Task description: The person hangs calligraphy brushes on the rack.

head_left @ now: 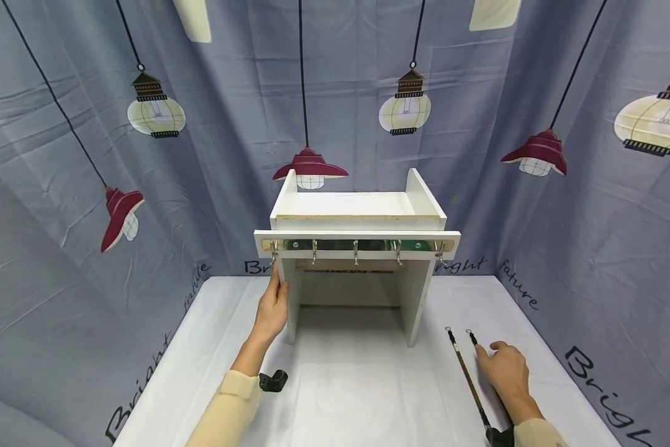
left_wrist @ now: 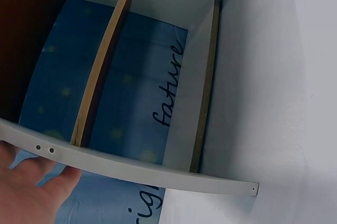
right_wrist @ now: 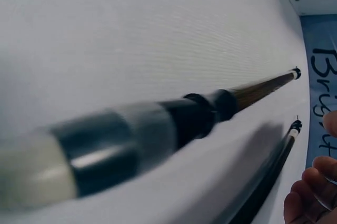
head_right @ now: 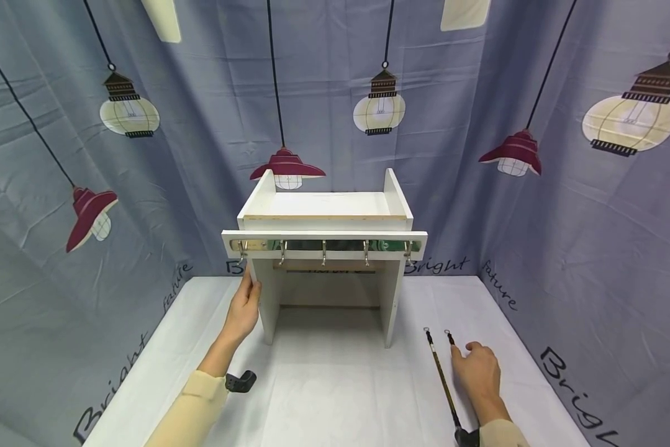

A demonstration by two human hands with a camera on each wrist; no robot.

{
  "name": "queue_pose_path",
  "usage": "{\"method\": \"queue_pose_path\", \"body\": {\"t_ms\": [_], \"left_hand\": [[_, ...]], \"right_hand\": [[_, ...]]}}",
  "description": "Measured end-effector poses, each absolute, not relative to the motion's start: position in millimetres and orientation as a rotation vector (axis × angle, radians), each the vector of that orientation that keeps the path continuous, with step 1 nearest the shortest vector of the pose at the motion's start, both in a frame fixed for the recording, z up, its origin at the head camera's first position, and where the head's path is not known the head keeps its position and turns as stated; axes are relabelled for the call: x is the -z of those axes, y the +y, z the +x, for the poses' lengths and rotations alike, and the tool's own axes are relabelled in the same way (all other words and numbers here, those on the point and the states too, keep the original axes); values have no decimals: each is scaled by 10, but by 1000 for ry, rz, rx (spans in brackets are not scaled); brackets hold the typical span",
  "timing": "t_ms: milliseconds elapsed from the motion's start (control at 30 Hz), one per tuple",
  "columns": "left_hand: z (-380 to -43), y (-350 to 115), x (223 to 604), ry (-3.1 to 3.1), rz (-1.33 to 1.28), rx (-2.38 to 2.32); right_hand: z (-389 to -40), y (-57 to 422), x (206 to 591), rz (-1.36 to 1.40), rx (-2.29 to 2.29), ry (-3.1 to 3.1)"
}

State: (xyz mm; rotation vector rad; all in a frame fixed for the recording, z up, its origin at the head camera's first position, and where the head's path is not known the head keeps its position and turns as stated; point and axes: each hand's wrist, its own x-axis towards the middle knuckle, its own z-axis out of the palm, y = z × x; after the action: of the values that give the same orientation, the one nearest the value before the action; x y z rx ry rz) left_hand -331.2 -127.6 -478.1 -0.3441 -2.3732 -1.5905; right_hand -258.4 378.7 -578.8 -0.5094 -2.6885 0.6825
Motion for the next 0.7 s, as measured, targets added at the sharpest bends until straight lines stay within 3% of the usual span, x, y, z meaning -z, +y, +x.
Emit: {"method": "queue_pose_path", "body": {"t_ms": [700], "left_hand": [[-3281, -1262, 4773, -2361, -331, 1626]], "right_hand": [[-2554, 3709, 6045, -538, -644, -2737]]}}
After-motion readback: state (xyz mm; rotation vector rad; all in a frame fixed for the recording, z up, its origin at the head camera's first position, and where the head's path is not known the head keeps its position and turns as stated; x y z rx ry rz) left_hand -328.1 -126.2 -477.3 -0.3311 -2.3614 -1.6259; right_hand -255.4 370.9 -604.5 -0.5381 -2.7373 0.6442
